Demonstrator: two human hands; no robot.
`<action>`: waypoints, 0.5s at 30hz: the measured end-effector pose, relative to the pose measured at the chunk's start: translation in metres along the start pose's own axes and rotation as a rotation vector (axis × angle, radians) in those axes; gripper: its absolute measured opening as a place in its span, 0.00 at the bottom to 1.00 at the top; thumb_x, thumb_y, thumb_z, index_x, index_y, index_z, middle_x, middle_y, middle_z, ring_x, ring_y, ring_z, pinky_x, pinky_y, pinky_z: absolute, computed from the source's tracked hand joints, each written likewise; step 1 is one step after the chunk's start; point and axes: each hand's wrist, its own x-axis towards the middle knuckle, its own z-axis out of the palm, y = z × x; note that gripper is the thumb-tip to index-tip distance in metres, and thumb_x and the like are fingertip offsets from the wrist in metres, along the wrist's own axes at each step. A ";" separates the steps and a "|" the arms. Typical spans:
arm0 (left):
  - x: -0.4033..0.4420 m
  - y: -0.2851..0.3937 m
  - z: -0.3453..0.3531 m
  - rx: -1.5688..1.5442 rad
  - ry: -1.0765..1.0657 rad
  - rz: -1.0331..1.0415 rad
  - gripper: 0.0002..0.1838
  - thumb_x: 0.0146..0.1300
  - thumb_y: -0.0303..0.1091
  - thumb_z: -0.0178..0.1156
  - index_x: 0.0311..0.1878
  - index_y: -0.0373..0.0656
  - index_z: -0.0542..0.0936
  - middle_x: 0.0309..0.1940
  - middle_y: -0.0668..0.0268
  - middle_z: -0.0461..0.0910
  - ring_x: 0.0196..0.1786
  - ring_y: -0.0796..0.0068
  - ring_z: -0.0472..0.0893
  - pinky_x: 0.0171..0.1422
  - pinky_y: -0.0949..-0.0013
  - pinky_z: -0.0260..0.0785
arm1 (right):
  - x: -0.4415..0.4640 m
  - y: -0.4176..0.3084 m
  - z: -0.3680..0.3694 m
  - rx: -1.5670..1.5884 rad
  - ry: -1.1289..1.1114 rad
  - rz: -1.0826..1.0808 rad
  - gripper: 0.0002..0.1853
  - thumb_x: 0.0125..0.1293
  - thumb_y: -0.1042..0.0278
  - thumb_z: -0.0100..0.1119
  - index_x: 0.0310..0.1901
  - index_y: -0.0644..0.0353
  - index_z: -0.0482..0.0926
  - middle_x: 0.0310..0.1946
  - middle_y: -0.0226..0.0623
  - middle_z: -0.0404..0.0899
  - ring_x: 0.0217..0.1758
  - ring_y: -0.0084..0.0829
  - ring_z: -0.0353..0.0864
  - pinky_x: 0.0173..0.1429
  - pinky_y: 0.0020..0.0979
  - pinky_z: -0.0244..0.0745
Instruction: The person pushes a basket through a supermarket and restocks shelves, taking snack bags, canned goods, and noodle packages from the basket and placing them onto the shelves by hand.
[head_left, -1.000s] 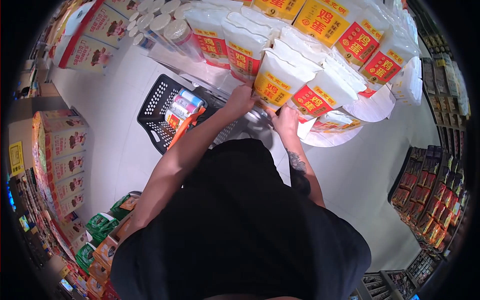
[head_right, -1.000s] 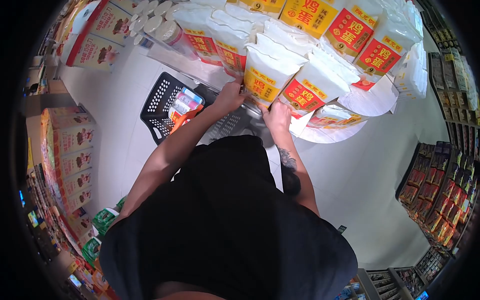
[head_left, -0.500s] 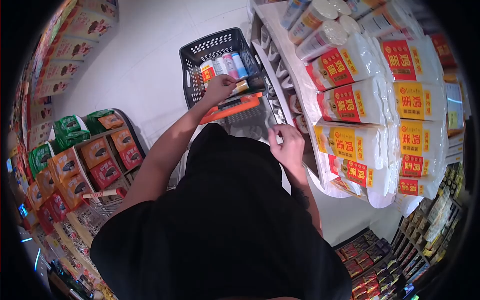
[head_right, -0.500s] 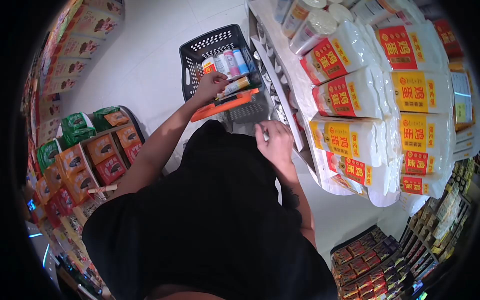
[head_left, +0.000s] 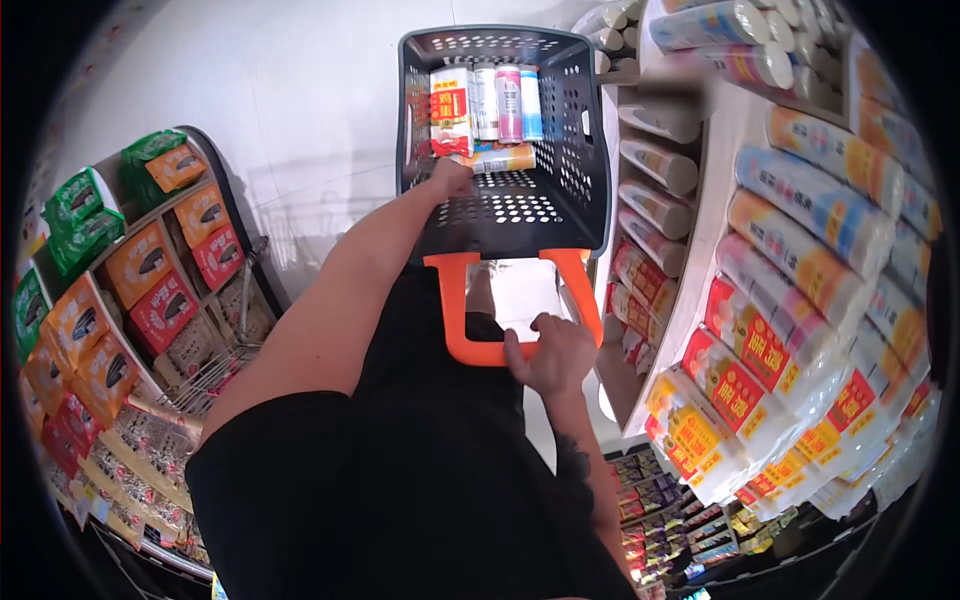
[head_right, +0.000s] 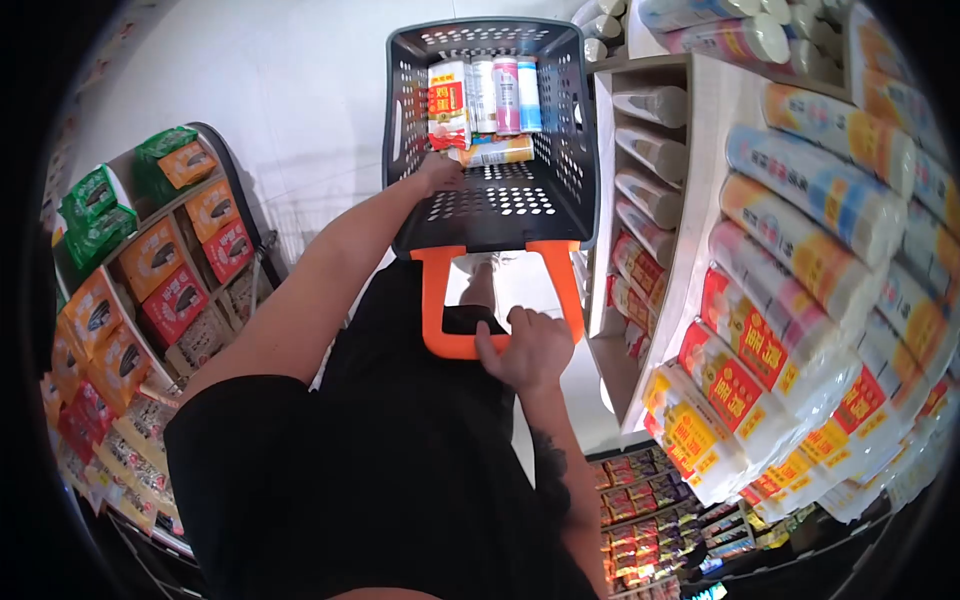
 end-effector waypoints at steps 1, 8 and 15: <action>0.025 -0.013 0.002 -0.018 -0.092 -0.044 0.04 0.60 0.27 0.63 0.32 0.37 0.79 0.25 0.63 0.79 0.27 0.71 0.81 0.31 0.63 0.77 | 0.001 -0.002 0.001 -0.014 0.024 -0.013 0.19 0.49 0.51 0.67 0.19 0.56 0.72 0.14 0.34 0.72 0.17 0.37 0.73 0.27 0.36 0.62; 0.229 -0.135 0.015 0.595 -0.209 0.448 0.09 0.65 0.28 0.58 0.47 0.43 0.74 0.41 0.66 0.75 0.43 0.71 0.78 0.44 0.68 0.77 | 0.008 0.001 0.000 0.016 -0.013 -0.078 0.14 0.47 0.56 0.66 0.24 0.57 0.77 0.15 0.30 0.73 0.15 0.33 0.71 0.26 0.31 0.62; 0.203 -0.048 0.022 -1.090 0.305 -0.239 0.30 0.57 0.57 0.65 0.54 0.49 0.69 0.45 0.61 0.74 0.45 0.67 0.76 0.41 0.59 0.72 | 0.006 -0.001 0.001 0.005 -0.092 0.040 0.13 0.46 0.54 0.64 0.22 0.56 0.79 0.13 0.28 0.71 0.15 0.30 0.72 0.28 0.30 0.63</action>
